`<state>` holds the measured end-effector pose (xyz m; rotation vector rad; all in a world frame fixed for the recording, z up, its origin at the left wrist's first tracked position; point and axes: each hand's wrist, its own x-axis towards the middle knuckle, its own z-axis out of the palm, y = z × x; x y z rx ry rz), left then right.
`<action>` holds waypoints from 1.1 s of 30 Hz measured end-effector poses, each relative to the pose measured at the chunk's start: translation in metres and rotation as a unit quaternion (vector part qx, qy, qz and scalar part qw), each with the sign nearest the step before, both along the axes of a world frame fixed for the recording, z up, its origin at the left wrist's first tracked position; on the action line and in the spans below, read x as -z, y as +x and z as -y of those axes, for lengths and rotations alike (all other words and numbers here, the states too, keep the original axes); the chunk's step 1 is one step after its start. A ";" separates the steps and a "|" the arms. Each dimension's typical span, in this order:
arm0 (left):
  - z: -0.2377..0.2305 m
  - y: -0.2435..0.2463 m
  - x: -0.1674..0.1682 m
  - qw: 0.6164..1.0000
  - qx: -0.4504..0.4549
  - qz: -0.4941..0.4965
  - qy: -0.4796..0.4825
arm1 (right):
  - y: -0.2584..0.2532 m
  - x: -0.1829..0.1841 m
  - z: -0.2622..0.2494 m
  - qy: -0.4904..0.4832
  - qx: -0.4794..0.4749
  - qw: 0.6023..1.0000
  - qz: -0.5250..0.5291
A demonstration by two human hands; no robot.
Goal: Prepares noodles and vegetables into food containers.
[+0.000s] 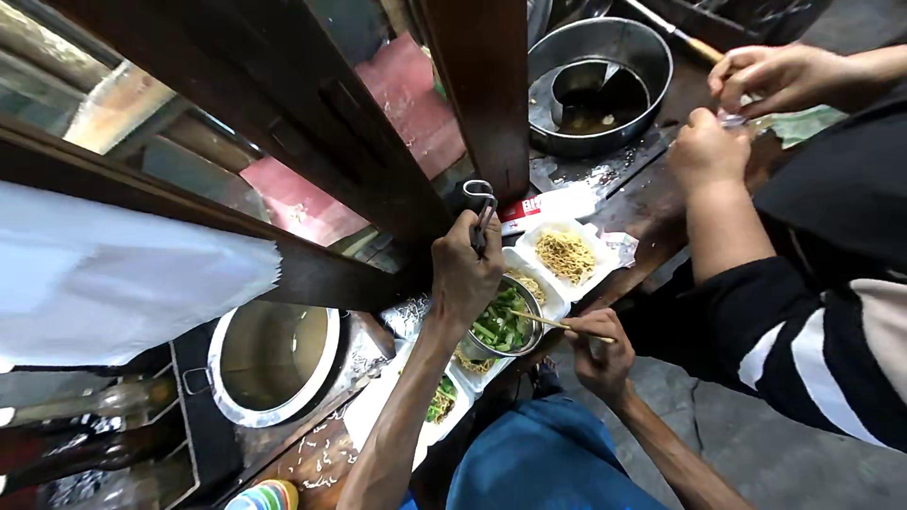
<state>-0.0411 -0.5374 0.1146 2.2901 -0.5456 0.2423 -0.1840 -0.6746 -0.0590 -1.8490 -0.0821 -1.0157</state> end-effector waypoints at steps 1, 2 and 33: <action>0.000 0.000 0.001 1.000 -0.001 -0.001 0.004 | 0.000 -0.001 0.002 -0.003 0.001 1.000 -0.001; 0.000 -0.001 0.002 1.000 -0.001 -0.001 0.006 | 0.000 -0.001 0.003 -0.005 0.001 1.000 -0.001; -0.003 -0.003 0.000 0.999 0.023 -0.027 0.031 | -0.005 -0.023 0.005 0.050 -0.004 0.999 -0.017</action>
